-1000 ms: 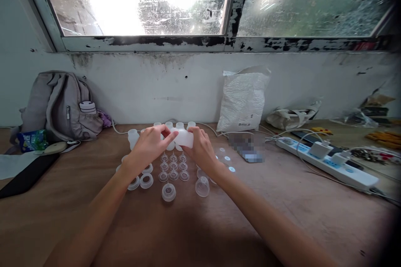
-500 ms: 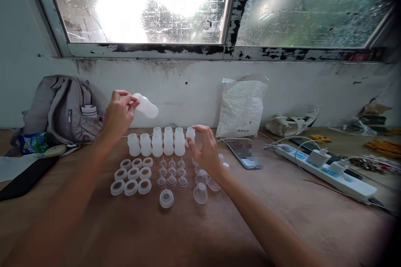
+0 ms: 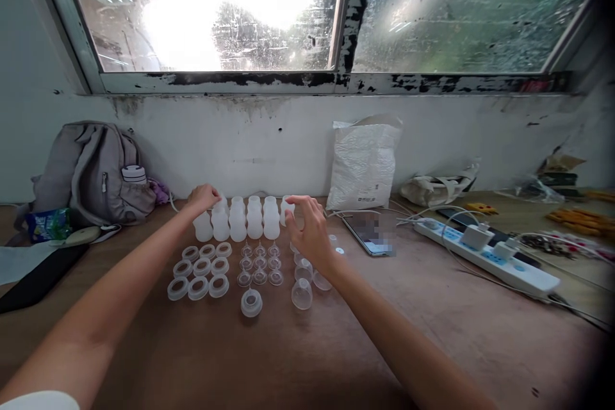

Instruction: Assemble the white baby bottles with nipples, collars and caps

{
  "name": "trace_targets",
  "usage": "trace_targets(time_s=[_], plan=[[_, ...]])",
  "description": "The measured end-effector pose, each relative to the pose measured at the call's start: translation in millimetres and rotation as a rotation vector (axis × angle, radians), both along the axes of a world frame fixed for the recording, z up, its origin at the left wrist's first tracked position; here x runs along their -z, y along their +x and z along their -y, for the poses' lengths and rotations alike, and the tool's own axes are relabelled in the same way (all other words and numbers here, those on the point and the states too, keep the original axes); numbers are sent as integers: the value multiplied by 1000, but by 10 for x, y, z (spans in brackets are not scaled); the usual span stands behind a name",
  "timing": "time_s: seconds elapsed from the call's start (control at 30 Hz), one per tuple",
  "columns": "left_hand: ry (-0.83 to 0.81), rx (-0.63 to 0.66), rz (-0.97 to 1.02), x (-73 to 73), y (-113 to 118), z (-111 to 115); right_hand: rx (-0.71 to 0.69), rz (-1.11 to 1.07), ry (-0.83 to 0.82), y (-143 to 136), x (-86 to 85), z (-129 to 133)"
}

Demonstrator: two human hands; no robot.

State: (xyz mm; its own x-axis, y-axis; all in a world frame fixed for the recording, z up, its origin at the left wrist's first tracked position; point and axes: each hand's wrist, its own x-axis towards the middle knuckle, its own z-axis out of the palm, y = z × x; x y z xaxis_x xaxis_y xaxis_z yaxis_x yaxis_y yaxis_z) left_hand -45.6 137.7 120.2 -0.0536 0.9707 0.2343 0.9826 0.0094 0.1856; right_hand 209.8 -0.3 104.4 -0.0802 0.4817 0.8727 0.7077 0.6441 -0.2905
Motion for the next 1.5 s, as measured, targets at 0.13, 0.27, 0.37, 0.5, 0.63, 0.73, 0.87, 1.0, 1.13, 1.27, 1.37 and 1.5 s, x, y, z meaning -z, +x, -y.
trace_targets(time_s=[0.13, 0.27, 0.37, 0.5, 0.63, 0.73, 0.87, 1.0, 1.13, 1.27, 1.37, 1.5], plan=[[-57, 14, 2, 55, 93, -45, 15, 2, -12, 22, 17, -25], [-76, 7, -10, 55, 138, -48, 29, 41, -65, 14, 46, -38], [-97, 9, -15, 42, 135, -40, 3, 120, -145, -18, 72, -32], [-73, 9, -7, -43, 115, -5, -149, 209, -245, -97, 118, 32], [183, 62, 67, -92, 197, 257, -249, 411, -451, -254, 237, 187], [387, 291, 221, 66, 348, 699, -257, 645, -606, -408, 409, 317], [283, 558, 426, 492, 482, 1410, -306, 692, -674, -510, 687, 469], [96, 761, 507, 818, 433, 1882, -527, 334, -681, -403, 920, 647], [-131, 960, 515, 927, 369, 2036, -671, 73, -749, -273, 999, 768], [-206, 946, 496, 973, 373, 2051, -677, -56, -833, -258, 966, 764], [-221, 866, 509, 1008, 385, 2054, -662, -78, -888, -267, 953, 744], [-205, 834, 526, 1019, 402, 2068, -647, -103, -918, -262, 960, 745]])
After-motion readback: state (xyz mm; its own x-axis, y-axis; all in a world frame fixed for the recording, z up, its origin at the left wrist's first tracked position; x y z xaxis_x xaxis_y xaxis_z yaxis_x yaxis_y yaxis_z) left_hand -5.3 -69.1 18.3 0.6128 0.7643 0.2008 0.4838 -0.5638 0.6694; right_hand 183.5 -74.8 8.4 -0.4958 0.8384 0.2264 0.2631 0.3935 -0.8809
